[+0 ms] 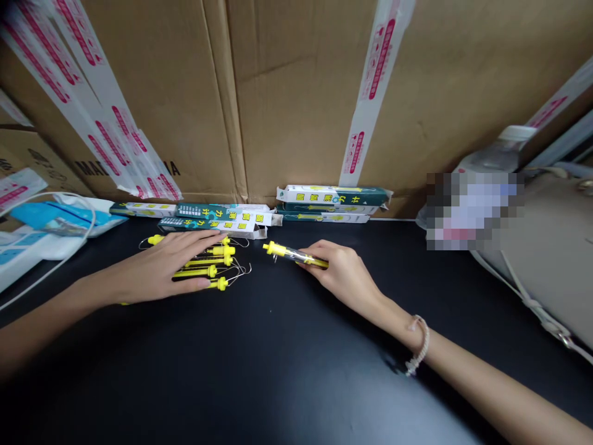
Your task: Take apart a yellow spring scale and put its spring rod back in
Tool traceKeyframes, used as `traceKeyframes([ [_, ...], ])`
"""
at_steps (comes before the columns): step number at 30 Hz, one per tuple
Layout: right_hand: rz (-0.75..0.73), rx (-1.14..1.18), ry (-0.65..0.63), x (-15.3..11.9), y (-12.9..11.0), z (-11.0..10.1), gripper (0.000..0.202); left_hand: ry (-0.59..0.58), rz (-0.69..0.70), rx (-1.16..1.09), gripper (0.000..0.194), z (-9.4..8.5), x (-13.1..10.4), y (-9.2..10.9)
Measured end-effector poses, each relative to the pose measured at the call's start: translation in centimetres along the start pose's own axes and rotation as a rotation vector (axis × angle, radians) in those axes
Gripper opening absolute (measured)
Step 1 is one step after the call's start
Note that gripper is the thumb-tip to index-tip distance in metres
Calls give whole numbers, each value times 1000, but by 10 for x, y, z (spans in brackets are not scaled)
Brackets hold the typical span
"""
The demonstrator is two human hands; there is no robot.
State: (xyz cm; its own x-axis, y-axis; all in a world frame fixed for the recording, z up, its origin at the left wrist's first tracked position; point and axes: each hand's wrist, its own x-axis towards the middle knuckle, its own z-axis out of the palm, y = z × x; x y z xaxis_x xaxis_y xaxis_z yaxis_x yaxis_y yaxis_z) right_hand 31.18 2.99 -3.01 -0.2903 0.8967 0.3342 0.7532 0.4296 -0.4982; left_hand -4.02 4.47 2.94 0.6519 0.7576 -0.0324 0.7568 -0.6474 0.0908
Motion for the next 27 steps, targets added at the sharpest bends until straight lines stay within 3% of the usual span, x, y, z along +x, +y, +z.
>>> traceKeyframes([
  [3,-18,-25,-23,2,7,-6,22,-37,-22,13,76,-4,17,5],
  [7,-17,-99,-25,1,12,-10,40,-45,-26,61,90,-1,29,8],
  [10,-3,-134,-15,1,10,-11,39,-3,-4,109,97,8,27,8],
  [15,-16,-187,37,1,0,-10,18,60,71,145,78,20,20,3],
  [20,-23,-287,44,3,5,-14,18,4,117,89,79,12,17,-13],
  [24,-60,-226,8,5,19,-18,20,-24,121,34,83,7,14,-27],
  [27,-64,-180,52,5,25,-19,30,-38,83,51,79,8,10,-30],
])
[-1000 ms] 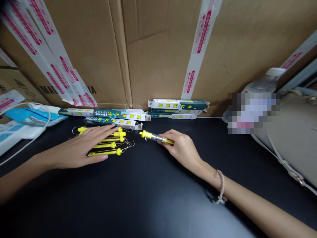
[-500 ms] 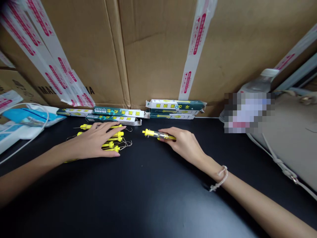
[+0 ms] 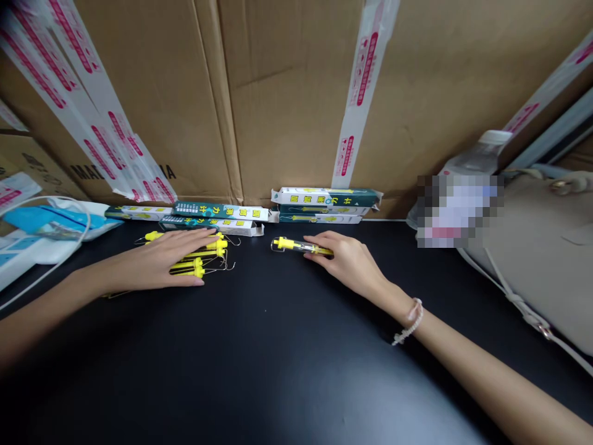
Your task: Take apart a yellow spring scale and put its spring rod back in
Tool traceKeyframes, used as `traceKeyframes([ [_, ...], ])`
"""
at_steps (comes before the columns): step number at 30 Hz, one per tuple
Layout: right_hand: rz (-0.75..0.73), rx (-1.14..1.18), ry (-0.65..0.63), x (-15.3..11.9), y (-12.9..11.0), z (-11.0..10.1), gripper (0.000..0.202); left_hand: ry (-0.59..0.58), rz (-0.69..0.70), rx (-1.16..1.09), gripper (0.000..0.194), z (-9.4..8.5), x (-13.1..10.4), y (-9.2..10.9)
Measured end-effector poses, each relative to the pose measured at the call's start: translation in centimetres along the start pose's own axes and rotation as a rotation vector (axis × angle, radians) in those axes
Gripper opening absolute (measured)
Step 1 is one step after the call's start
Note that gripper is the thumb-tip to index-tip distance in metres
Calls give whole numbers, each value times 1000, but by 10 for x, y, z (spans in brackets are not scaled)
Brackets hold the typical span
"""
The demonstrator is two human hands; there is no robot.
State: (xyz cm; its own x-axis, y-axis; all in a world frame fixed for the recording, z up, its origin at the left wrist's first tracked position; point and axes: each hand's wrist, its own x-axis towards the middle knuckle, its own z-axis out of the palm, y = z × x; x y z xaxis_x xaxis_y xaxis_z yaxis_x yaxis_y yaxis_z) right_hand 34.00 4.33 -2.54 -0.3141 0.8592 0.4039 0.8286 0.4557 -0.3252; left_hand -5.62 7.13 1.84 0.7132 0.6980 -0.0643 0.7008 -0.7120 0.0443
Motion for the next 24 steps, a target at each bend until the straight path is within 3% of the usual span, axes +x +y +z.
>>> traceKeyframes([
  [3,-15,30,96,-2,-4,-1,38,50,-7,46,82,3,-1,7],
  [6,-65,68,157,-8,-20,-3,35,250,38,13,86,6,0,27],
  [9,-116,115,157,-17,-41,-3,31,426,26,-195,52,11,4,58],
  [14,-211,155,136,-29,-67,1,29,529,57,-439,32,26,12,98],
  [17,-225,151,121,-34,-71,2,29,560,52,-423,28,31,14,103],
  [24,-282,110,97,-41,-69,9,31,573,196,-25,28,33,16,100],
])
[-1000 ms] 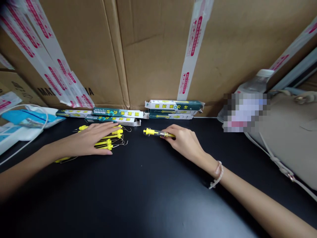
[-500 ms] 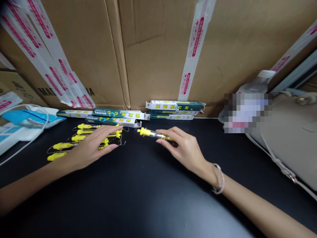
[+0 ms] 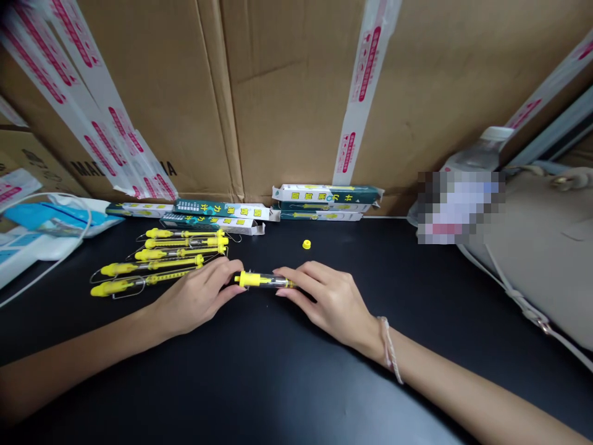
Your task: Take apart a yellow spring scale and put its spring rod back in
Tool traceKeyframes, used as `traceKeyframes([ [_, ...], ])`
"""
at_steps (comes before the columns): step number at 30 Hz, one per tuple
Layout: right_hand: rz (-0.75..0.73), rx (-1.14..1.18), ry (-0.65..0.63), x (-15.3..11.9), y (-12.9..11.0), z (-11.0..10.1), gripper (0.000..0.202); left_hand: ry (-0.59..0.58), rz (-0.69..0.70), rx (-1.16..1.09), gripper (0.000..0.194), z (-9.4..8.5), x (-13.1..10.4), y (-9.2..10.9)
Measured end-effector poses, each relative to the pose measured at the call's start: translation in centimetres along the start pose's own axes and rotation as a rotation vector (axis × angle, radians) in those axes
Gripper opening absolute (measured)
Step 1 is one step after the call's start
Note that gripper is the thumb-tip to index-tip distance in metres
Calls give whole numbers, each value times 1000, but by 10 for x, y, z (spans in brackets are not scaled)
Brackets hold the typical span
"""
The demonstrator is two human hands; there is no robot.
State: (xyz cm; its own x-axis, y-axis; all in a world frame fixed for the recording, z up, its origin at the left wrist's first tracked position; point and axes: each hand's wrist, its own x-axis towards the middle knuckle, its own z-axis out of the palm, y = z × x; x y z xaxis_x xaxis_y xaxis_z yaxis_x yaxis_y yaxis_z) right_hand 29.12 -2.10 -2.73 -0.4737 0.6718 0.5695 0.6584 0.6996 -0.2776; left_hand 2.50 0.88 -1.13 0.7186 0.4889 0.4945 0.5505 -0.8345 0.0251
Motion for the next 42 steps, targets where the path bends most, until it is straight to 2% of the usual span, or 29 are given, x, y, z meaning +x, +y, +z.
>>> traceKeyframes([
  [5,-60,-26,55,-2,-4,1,33,-40,62,26,32,-1,1,1],
  [9,-96,-72,73,-4,-4,1,35,-112,6,-64,27,-6,0,2],
  [13,-147,-178,110,-5,-4,0,38,-109,-37,-156,19,-8,0,3],
  [19,-229,-311,143,-2,-9,-4,38,-122,-31,-198,27,-7,0,5],
  [24,-202,-340,112,2,-12,-2,33,-148,-84,-238,24,-6,-1,4],
  [29,-142,-348,59,7,-20,3,51,-87,-41,-190,24,-3,-1,5],
  [33,-171,-346,41,10,-29,8,41,-48,47,-96,23,0,-1,6],
  [37,-247,-355,121,9,-32,10,27,23,159,11,18,1,0,6],
  [42,-342,-232,166,3,-28,9,26,125,245,81,18,1,-1,10],
])
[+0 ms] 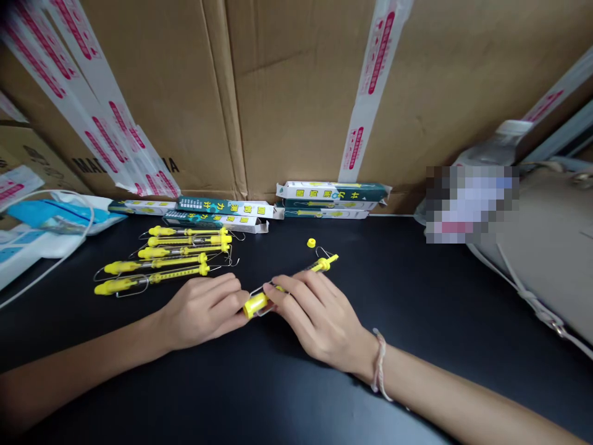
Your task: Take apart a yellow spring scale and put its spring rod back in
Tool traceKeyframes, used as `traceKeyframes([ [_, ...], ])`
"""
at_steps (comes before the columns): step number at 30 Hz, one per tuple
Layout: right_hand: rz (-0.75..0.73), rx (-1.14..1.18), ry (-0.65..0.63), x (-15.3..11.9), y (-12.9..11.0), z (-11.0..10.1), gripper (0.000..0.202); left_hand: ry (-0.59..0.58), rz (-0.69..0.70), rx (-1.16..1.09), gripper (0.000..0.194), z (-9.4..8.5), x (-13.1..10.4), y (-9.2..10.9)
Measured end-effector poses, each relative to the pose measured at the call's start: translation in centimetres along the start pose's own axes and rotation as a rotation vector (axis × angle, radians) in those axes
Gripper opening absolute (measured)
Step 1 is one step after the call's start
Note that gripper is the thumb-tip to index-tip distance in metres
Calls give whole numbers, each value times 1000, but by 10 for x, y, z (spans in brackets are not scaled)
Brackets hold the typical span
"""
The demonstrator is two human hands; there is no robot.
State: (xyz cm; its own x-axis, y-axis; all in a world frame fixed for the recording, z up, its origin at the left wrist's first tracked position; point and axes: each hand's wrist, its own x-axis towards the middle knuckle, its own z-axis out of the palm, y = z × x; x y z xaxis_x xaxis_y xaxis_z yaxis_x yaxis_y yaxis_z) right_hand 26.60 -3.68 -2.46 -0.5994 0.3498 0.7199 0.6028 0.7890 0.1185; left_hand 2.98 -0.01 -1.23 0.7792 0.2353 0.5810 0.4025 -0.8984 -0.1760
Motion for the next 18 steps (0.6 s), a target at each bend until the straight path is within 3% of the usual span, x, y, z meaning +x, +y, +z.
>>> traceKeyframes([
  [5,-76,81,10,-2,1,-5,22,-50,-71,-86,27,0,0,1],
  [10,-92,37,45,0,-2,-11,16,-202,-167,-254,42,-1,0,4],
  [14,-84,46,58,-1,-6,-12,18,-310,-284,-420,33,-5,2,11],
  [18,69,41,3,1,-9,-6,14,-394,-389,-474,24,-8,4,15],
])
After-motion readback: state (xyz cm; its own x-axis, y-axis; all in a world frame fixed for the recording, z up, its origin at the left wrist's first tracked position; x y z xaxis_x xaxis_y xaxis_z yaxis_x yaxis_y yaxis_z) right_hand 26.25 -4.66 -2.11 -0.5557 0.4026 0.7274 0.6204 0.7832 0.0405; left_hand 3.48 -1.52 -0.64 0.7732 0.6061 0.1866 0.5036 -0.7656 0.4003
